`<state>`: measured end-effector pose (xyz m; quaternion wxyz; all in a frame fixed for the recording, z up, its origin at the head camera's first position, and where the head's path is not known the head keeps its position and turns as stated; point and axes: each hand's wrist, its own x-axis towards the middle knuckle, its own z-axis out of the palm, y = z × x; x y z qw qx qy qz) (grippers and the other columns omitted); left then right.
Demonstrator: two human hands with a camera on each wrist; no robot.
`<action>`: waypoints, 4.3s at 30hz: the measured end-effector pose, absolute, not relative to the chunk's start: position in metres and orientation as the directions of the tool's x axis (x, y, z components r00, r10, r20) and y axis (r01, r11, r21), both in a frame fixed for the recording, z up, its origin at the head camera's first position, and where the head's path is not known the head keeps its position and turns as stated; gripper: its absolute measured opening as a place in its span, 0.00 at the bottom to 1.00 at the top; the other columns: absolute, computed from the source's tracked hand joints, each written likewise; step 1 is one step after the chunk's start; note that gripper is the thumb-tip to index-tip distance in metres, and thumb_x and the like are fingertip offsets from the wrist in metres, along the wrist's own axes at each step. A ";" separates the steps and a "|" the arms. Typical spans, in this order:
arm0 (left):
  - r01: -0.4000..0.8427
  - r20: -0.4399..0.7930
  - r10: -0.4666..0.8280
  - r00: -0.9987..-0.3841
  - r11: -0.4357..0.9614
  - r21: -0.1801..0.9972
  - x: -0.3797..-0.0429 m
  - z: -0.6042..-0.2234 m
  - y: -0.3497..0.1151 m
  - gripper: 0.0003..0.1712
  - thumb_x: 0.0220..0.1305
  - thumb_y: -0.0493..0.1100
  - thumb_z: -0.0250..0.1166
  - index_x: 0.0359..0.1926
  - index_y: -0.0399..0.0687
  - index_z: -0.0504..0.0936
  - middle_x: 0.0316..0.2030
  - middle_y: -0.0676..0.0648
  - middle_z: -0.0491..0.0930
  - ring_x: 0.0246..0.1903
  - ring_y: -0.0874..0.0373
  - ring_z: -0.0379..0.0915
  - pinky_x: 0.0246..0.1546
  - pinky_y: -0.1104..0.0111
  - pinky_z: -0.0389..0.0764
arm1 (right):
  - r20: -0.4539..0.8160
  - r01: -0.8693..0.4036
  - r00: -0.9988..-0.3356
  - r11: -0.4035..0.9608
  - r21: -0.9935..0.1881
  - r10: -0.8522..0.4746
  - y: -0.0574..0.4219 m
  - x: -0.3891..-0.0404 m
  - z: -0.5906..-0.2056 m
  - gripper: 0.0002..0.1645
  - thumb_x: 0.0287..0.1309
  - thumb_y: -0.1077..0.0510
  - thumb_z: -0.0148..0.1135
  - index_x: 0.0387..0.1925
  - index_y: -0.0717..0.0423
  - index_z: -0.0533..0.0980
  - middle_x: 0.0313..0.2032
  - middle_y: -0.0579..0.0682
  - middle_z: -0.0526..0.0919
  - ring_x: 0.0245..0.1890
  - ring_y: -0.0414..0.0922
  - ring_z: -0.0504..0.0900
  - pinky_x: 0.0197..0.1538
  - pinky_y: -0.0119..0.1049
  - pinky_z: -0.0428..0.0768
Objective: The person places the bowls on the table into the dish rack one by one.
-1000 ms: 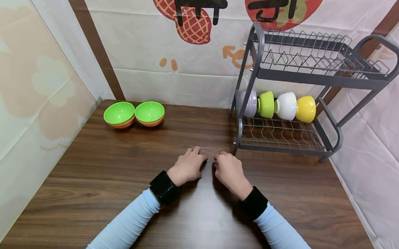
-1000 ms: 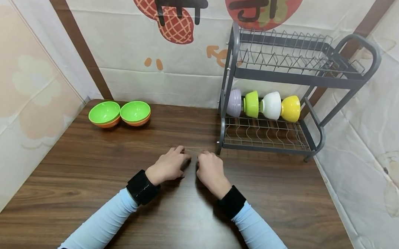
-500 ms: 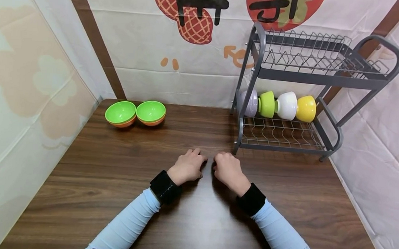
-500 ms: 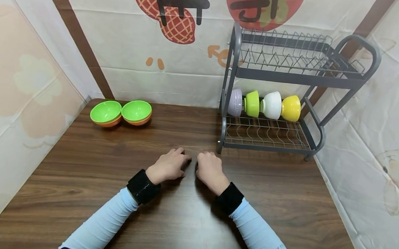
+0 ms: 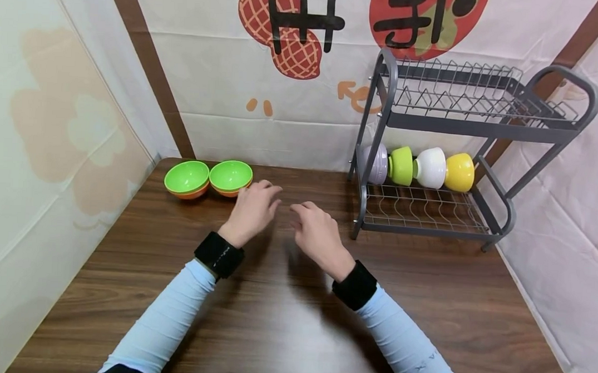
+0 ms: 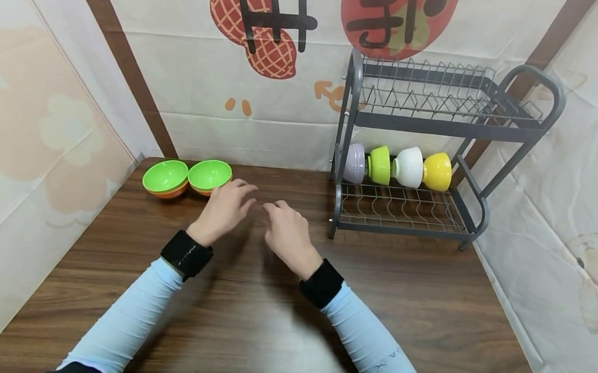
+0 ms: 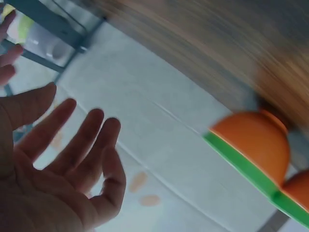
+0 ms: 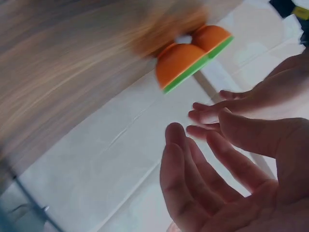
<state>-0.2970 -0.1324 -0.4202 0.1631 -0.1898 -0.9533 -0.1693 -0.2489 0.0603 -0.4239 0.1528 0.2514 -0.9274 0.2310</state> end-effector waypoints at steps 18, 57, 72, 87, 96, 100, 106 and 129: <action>0.261 0.316 0.187 -0.930 0.942 0.212 -0.350 -0.433 -0.211 0.10 0.68 0.34 0.69 0.49 0.38 0.90 0.47 0.36 0.86 0.52 0.37 0.80 0.54 0.36 0.69 | 0.435 -0.617 -0.772 0.708 -0.342 -0.463 -0.016 -0.263 -0.427 0.18 0.73 0.57 0.65 0.61 0.53 0.82 0.51 0.53 0.84 0.36 0.47 0.87 0.30 0.38 0.81; 0.276 0.571 -0.048 -0.820 0.841 0.466 -0.302 -0.424 -0.204 0.07 0.71 0.28 0.61 0.47 0.29 0.80 0.43 0.33 0.78 0.47 0.35 0.74 0.52 0.46 0.75 | 0.449 -0.650 -0.745 0.686 -0.327 -0.493 -0.042 -0.259 -0.436 0.20 0.70 0.57 0.68 0.61 0.53 0.82 0.52 0.49 0.85 0.44 0.47 0.88 0.35 0.40 0.85; 0.303 0.607 -0.076 -0.791 0.814 0.496 -0.257 -0.410 -0.189 0.05 0.70 0.28 0.62 0.45 0.30 0.79 0.41 0.35 0.78 0.44 0.38 0.74 0.47 0.47 0.76 | 0.526 -0.658 -0.732 0.650 -0.379 -0.433 -0.030 -0.254 -0.431 0.18 0.70 0.59 0.67 0.59 0.53 0.83 0.51 0.50 0.85 0.43 0.46 0.88 0.38 0.41 0.85; 0.359 0.593 -0.018 -0.805 0.782 0.510 -0.242 -0.416 -0.157 0.07 0.66 0.27 0.65 0.44 0.31 0.80 0.39 0.37 0.77 0.40 0.41 0.75 0.44 0.50 0.76 | 0.589 -0.623 -0.743 0.650 -0.435 -0.317 0.007 -0.248 -0.427 0.17 0.68 0.61 0.69 0.57 0.54 0.84 0.48 0.50 0.85 0.34 0.45 0.86 0.34 0.43 0.84; 0.397 0.583 0.040 -0.812 0.770 0.500 -0.239 -0.416 -0.140 0.07 0.66 0.27 0.65 0.44 0.30 0.80 0.39 0.38 0.76 0.39 0.42 0.74 0.42 0.52 0.77 | 0.617 -0.621 -0.735 0.644 -0.446 -0.281 0.025 -0.249 -0.422 0.16 0.68 0.61 0.69 0.56 0.56 0.84 0.47 0.52 0.86 0.29 0.41 0.82 0.31 0.41 0.81; 0.413 0.581 0.066 -0.811 0.768 0.489 -0.239 -0.415 -0.133 0.07 0.67 0.27 0.65 0.45 0.30 0.80 0.39 0.38 0.77 0.40 0.43 0.74 0.43 0.52 0.77 | 0.622 -0.621 -0.734 0.639 -0.453 -0.272 0.032 -0.247 -0.421 0.16 0.69 0.61 0.68 0.56 0.58 0.84 0.47 0.53 0.85 0.29 0.41 0.82 0.31 0.39 0.80; 0.443 0.582 0.107 -0.806 0.760 0.475 -0.238 -0.414 -0.123 0.07 0.67 0.27 0.65 0.45 0.31 0.80 0.40 0.38 0.78 0.41 0.43 0.74 0.45 0.51 0.78 | 0.641 -0.621 -0.725 0.642 -0.449 -0.253 0.041 -0.245 -0.419 0.17 0.68 0.63 0.69 0.56 0.59 0.84 0.48 0.53 0.85 0.30 0.42 0.83 0.31 0.40 0.81; 0.518 0.578 0.222 -0.786 0.746 0.419 -0.240 -0.417 -0.086 0.08 0.65 0.27 0.66 0.44 0.35 0.81 0.41 0.40 0.79 0.41 0.44 0.73 0.44 0.55 0.78 | 0.656 -0.580 -0.734 0.667 -0.468 -0.178 0.077 -0.242 -0.418 0.18 0.67 0.64 0.70 0.58 0.61 0.83 0.51 0.56 0.84 0.34 0.46 0.86 0.34 0.42 0.83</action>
